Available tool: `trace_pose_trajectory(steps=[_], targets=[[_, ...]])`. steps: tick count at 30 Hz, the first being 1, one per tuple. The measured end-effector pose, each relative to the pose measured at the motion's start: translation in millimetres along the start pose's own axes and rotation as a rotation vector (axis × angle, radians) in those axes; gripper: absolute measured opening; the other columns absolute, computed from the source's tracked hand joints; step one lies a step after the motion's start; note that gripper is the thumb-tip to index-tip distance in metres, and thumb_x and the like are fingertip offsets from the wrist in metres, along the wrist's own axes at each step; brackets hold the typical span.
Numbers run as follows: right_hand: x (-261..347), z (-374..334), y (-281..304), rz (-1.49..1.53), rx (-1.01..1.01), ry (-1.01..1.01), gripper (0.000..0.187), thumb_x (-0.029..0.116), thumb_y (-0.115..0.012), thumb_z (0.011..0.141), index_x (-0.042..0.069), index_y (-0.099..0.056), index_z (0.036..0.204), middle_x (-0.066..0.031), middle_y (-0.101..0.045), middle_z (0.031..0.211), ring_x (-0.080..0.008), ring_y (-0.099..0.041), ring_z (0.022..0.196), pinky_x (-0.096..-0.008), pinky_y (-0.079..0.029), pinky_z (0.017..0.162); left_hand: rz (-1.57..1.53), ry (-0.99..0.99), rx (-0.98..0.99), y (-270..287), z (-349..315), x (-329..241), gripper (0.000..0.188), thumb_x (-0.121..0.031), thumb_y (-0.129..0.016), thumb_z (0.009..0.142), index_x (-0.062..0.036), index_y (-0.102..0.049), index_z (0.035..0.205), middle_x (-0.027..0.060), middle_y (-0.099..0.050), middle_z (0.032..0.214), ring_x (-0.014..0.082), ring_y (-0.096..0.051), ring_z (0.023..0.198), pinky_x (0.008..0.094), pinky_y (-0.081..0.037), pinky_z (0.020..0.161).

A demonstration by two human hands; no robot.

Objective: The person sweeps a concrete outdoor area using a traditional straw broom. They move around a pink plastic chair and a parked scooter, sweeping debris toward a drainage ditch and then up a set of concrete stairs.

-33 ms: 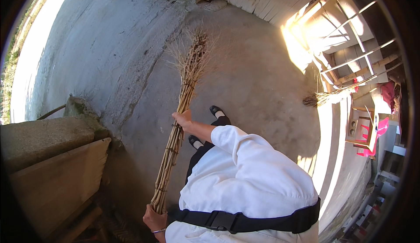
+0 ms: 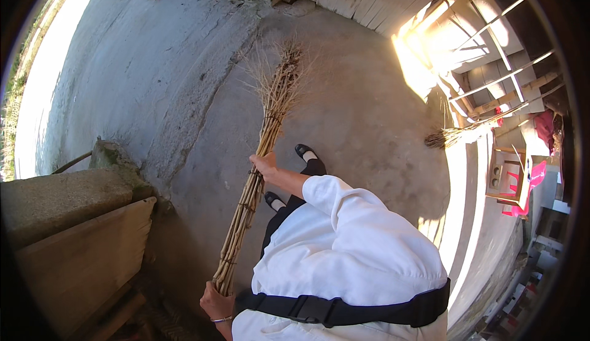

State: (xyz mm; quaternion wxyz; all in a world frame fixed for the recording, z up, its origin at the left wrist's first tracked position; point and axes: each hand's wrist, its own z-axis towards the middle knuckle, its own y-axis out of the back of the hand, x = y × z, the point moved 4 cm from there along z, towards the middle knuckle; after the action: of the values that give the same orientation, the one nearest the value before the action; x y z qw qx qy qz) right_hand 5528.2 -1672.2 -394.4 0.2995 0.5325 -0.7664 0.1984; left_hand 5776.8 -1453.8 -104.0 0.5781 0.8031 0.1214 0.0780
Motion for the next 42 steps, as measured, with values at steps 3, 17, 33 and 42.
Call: trace_pose_trajectory(steps=[3,17,33,42], targets=[[22.4,49.8,102.5,0.217,-0.184,-0.129,0.019,0.007,-0.06,0.062,0.001,-0.043,0.07,-0.0058,-0.043,0.064,-0.0188,-0.046,0.053,-0.039,-0.036,0.045,0.0,-0.333,-0.05,-7.7,65.0,-69.1,0.026,-0.017,-0.07,0.059,-0.0055,-0.049,0.071,0.0121,-0.058,0.066,0.0308,-0.059,0.062,0.0368,-0.047,0.055],[18.3,225.6,332.7,0.212,-0.566,-0.414,0.013,0.008,-0.055,0.058,0.002,-0.047,0.065,-0.0102,-0.049,0.064,-0.0221,-0.05,0.056,-0.0389,-0.041,0.048,0.106,-0.411,0.246,9.7,205.9,-350.6,0.027,-0.02,-0.069,0.061,-0.0067,-0.051,0.077,0.011,-0.06,0.072,0.0291,-0.06,0.067,0.0378,-0.046,0.061],[148.9,138.4,-82.6,-0.269,0.436,0.125,0.023,0.015,-0.061,0.066,0.005,-0.042,0.059,-0.0073,-0.048,0.06,-0.0165,-0.048,0.052,-0.0368,-0.037,0.043,-0.071,0.562,0.043,55.3,40.1,-268.3,0.044,-0.019,-0.076,0.048,-0.0039,-0.047,0.076,0.017,-0.056,0.068,0.0363,-0.057,0.066,0.0403,-0.047,0.06],[98.7,47.7,34.0,-0.252,0.138,-0.385,0.025,0.009,-0.059,0.068,-0.002,-0.041,0.081,-0.0125,-0.049,0.064,-0.0225,-0.054,0.053,-0.0364,-0.045,0.046,-0.1,0.385,0.084,56.7,-6.2,-166.1,0.042,-0.011,-0.076,0.042,-0.0066,-0.044,0.068,0.0117,-0.053,0.064,0.0319,-0.055,0.063,0.0383,-0.044,0.055]])
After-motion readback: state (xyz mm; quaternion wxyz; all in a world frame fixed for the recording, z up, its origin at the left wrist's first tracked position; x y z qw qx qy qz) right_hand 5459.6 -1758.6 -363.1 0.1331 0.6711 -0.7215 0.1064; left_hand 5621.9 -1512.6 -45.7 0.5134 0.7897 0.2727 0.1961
